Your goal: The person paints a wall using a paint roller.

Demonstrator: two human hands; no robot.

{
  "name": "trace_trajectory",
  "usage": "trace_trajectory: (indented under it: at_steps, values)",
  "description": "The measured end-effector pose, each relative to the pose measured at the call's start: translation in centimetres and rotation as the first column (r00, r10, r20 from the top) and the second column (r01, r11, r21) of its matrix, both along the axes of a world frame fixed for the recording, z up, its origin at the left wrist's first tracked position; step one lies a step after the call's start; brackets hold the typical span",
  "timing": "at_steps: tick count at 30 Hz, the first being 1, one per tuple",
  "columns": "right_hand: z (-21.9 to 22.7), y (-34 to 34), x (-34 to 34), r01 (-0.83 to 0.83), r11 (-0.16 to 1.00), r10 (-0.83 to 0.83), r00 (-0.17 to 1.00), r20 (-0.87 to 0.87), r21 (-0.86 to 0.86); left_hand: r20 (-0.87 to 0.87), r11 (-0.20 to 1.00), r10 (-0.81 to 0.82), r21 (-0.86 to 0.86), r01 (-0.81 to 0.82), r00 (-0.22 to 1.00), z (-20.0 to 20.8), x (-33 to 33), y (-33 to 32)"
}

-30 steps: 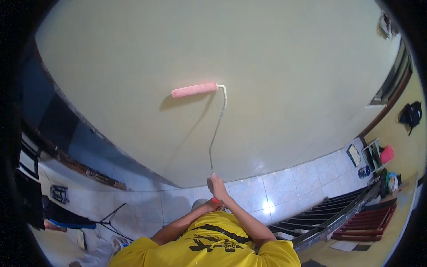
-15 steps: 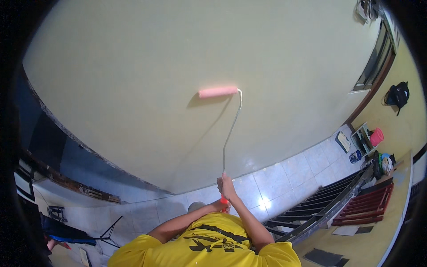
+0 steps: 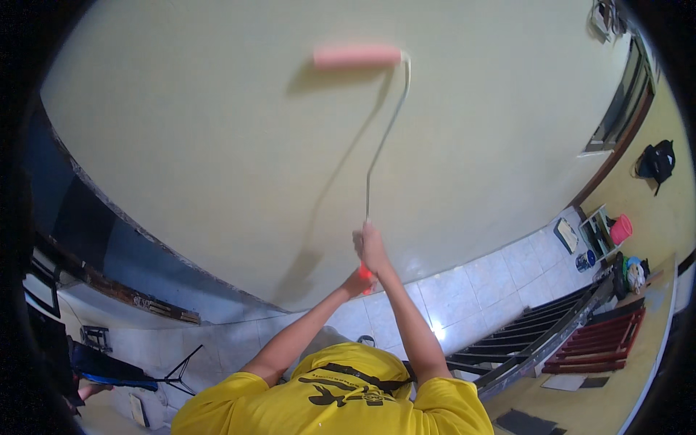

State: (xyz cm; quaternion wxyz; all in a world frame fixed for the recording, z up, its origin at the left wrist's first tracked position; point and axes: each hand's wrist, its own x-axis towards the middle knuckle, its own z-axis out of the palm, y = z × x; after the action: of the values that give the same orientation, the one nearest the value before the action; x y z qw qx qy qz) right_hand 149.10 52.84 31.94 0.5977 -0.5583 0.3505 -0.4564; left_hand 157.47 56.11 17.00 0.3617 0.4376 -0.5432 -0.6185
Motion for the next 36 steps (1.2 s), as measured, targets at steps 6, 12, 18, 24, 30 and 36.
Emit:
trace_trajectory:
  at_steps: [6, 12, 18, 24, 30, 36]
  values:
    - [-11.5, 7.5, 1.9, -0.108, 0.987, 0.114, 0.993, -0.044, 0.115, 0.347, 0.942, -0.284, 0.277, 0.192, 0.894, -9.8, 4.3, 9.7]
    - [-12.9, 11.2, 3.6, -0.193, 0.959, 0.22, 0.968, -0.117, 0.207, 0.366, 0.949, -0.304, 0.202, 0.244, 0.88, -11.0, 4.3, 13.2]
    - [-9.0, 9.9, 7.1, -0.147, 0.989, 0.138, 0.97, -0.199, -0.032, 0.254, 0.996, -0.09, 0.015, 0.089, 0.963, -15.1, 7.0, 11.9]
    - [5.8, 1.3, 7.8, -0.038, 0.96, 0.002, 0.992, -0.126, -0.277, 0.231, 0.947, 0.116, -0.318, -0.037, 0.966, 8.6, 7.7, 2.3]
    - [15.9, 1.2, 9.9, -0.244, 0.968, 0.245, 0.969, 0.017, -0.052, 0.267, 0.936, 0.207, -0.335, -0.111, 0.941, 15.0, 10.4, 1.0]
    - [3.1, 3.9, 11.7, -0.122, 0.977, 0.112, 0.991, -0.07, -0.176, 0.38, 0.969, 0.175, -0.228, -0.091, 0.908, 2.6, 12.4, 4.9]
